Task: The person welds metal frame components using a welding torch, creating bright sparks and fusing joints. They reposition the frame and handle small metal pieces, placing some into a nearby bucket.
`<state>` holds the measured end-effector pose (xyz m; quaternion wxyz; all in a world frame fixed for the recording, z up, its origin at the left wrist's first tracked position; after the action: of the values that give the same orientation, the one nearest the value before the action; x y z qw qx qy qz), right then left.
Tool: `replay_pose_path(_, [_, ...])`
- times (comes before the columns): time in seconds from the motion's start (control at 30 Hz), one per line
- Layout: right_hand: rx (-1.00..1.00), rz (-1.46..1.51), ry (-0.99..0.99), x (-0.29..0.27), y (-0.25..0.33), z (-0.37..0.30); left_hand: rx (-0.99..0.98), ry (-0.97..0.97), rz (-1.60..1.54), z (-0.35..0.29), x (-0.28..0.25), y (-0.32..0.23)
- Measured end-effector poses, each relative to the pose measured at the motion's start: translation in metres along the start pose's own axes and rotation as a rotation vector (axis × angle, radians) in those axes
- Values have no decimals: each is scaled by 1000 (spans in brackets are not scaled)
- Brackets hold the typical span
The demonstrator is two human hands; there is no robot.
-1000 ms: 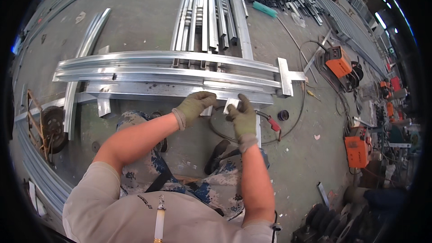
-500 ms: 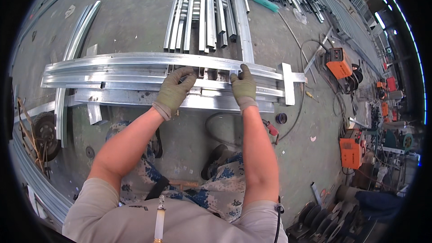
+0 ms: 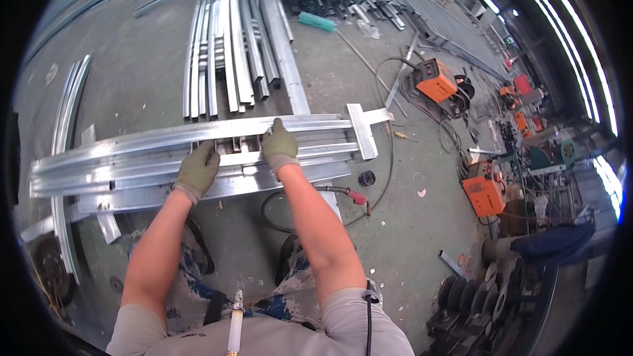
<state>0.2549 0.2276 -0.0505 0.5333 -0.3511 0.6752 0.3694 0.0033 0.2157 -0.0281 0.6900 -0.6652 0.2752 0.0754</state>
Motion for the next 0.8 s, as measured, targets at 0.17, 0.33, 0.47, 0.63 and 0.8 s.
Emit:
replay_pose_path(0.17, [51, 51, -58, 0, -1, -5, 88, 26, 112, 0, 12, 0])
replay_pose_path(0.33, [26, 132, -47, 16, -2, -15, 44, 77, 142, 0, 10, -6])
replay_pose_path(0.47, [-11, 124, -52, 21, 1, -14, 53, 85, 171, 1, 12, -1])
replay_pose_path(0.63, [-142, 46, 33, 6, 8, -18, 39, 80, 217, 2, 9, 3])
replay_pose_path(0.8, [-118, 253, -26, 22, -8, -5, 66, 65, 193, 2, 12, 0])
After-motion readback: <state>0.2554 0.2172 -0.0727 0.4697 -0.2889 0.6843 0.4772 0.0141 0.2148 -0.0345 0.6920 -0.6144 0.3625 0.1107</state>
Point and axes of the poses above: each hand's wrist, its own z-axis towards the middle knuckle, its own x-axis out of the palm, y = z × x, the point moved 6 cm from there along z, towards the middle knuckle, and after that the axes turned 15 degrees about -z, right-handed, at the moved point
